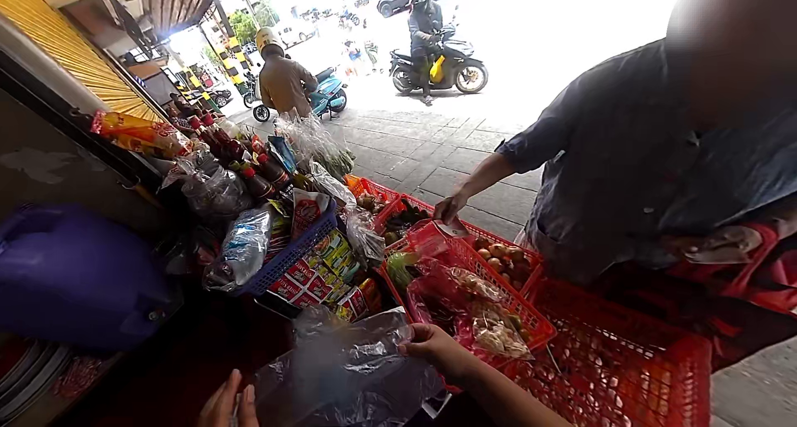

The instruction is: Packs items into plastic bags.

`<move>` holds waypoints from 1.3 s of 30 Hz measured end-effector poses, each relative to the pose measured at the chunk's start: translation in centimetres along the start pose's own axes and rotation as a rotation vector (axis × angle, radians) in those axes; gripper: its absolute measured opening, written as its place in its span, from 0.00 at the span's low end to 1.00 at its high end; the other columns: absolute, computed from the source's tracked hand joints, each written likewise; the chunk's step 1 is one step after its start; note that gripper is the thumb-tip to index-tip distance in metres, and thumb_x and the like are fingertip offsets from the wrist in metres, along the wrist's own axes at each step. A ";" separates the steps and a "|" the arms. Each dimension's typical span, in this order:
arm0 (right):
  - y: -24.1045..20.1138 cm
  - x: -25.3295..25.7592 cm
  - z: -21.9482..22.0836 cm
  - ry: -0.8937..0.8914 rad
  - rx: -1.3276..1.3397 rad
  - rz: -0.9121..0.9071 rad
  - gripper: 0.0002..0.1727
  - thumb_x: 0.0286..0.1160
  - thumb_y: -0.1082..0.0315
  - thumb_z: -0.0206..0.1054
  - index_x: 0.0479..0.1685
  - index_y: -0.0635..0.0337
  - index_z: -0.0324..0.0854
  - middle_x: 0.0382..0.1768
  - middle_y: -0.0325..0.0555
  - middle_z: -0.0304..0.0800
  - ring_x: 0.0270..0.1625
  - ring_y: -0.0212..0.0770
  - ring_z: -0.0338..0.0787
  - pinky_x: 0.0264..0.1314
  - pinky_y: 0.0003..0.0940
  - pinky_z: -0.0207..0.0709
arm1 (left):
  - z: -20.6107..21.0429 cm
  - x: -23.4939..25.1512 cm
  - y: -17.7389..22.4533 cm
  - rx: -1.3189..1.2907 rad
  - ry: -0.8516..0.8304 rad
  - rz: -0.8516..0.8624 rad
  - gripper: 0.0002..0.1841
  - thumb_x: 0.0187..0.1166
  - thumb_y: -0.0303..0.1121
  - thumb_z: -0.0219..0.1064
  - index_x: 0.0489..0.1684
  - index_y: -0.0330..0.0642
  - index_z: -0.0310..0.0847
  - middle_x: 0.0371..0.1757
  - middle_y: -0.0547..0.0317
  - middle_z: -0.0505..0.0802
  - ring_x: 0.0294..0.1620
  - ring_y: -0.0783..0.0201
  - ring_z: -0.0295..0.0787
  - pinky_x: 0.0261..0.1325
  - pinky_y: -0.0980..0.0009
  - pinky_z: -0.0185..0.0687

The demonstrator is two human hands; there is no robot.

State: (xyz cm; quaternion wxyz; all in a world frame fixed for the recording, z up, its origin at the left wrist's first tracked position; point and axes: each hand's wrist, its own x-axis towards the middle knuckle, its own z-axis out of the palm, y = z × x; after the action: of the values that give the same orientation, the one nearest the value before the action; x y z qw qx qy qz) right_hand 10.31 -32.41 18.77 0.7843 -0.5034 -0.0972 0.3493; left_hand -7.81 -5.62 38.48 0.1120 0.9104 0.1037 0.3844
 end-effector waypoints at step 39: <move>4.0 5.8 -23.4 0.682 -1.357 0.371 0.44 0.64 0.76 0.75 0.89 0.51 0.67 0.85 0.68 0.66 0.86 0.75 0.64 0.73 0.79 0.65 | 21.2 -9.6 4.4 0.193 -1.071 -0.039 0.35 0.66 0.11 0.63 0.80 0.39 0.77 0.93 0.55 0.65 0.58 0.45 0.94 0.48 0.47 0.91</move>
State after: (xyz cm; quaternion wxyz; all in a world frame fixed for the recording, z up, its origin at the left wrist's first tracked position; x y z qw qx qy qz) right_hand 24.55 -44.58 3.12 0.2203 -0.9605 0.0428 0.1647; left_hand 1.44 -15.07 18.82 0.0721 0.9830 0.0841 -0.1465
